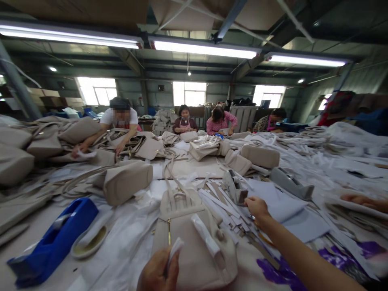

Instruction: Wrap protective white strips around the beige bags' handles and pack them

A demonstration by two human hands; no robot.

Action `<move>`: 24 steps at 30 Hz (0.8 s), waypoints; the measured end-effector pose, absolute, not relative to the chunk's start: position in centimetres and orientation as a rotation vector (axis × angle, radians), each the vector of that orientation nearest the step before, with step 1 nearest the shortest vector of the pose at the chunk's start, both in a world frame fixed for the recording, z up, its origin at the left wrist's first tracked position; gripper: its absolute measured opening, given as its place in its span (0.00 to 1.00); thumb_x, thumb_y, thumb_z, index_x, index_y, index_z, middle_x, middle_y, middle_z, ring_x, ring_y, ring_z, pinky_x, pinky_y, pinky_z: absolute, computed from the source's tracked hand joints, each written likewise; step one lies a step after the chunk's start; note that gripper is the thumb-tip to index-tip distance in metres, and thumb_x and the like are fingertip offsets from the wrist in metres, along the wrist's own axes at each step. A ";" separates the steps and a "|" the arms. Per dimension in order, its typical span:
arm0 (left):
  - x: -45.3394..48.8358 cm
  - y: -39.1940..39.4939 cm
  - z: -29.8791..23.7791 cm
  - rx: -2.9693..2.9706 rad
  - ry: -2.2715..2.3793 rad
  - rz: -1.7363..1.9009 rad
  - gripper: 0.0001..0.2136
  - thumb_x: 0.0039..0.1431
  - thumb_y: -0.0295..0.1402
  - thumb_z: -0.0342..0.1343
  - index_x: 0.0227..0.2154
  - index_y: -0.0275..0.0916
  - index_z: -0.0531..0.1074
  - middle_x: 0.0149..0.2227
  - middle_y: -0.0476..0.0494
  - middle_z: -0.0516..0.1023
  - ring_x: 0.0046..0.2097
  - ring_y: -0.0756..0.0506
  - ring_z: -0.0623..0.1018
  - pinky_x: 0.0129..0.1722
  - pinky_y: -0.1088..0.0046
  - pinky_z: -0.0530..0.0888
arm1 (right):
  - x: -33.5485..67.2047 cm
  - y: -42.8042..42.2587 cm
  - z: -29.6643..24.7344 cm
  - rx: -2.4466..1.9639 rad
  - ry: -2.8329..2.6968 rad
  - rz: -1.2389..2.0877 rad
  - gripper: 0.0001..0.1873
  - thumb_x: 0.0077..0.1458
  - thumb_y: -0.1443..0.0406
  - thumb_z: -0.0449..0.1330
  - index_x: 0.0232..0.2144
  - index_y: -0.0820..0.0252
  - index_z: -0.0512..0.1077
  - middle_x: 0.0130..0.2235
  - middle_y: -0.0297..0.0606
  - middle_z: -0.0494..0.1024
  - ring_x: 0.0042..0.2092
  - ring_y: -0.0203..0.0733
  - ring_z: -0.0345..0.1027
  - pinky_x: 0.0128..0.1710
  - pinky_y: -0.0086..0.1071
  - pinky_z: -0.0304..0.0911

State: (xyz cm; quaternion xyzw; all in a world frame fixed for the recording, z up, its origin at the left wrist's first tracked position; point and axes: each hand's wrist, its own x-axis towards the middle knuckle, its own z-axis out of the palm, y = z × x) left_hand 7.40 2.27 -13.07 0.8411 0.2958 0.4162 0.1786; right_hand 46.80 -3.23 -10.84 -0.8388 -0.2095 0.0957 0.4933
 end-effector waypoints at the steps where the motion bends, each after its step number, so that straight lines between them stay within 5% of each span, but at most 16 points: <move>1: 7.4 2.0 -12.7 2.404 0.867 1.167 0.08 0.67 0.32 0.51 0.37 0.40 0.76 0.30 0.47 0.78 0.33 0.48 0.79 0.35 0.76 0.75 | 45.5 -3.3 -10.3 -1.992 -0.554 0.303 0.17 0.53 0.55 0.62 0.19 0.59 0.69 0.18 0.33 0.69 0.20 0.36 0.60 0.21 0.32 0.54; 6: 8.4 0.7 -11.3 2.601 1.044 1.096 0.09 0.67 0.30 0.48 0.38 0.39 0.74 0.29 0.45 0.75 0.31 0.45 0.77 0.31 0.71 0.72 | 34.3 -4.2 -7.0 -1.638 -0.833 0.772 0.18 0.47 0.51 0.64 0.27 0.60 0.73 0.26 0.36 0.75 0.21 0.32 0.56 0.20 0.29 0.50; 9: 8.8 0.1 -11.2 2.796 1.109 1.097 0.09 0.66 0.30 0.50 0.43 0.37 0.73 0.28 0.45 0.75 0.29 0.44 0.75 0.27 0.69 0.68 | 27.6 -5.0 -5.5 -1.528 -0.916 1.015 0.18 0.46 0.51 0.65 0.23 0.60 0.72 0.20 0.33 0.72 0.19 0.30 0.53 0.18 0.28 0.46; 19: 8.4 -0.8 -12.5 3.011 1.041 1.146 0.07 0.64 0.26 0.53 0.44 0.35 0.71 0.28 0.46 0.75 0.27 0.43 0.74 0.24 0.66 0.66 | 23.2 -4.6 -9.3 -1.774 -0.939 1.025 0.16 0.45 0.53 0.63 0.19 0.57 0.68 0.17 0.31 0.71 0.17 0.32 0.58 0.17 0.27 0.49; 24: 8.3 -1.2 -12.6 2.987 1.072 1.132 0.19 0.64 0.26 0.53 0.57 0.33 0.63 0.28 0.47 0.75 0.27 0.44 0.74 0.25 0.68 0.64 | 23.1 -4.7 -9.3 -1.803 -0.986 0.979 0.16 0.46 0.53 0.62 0.18 0.57 0.67 0.17 0.31 0.70 0.17 0.33 0.57 0.17 0.28 0.50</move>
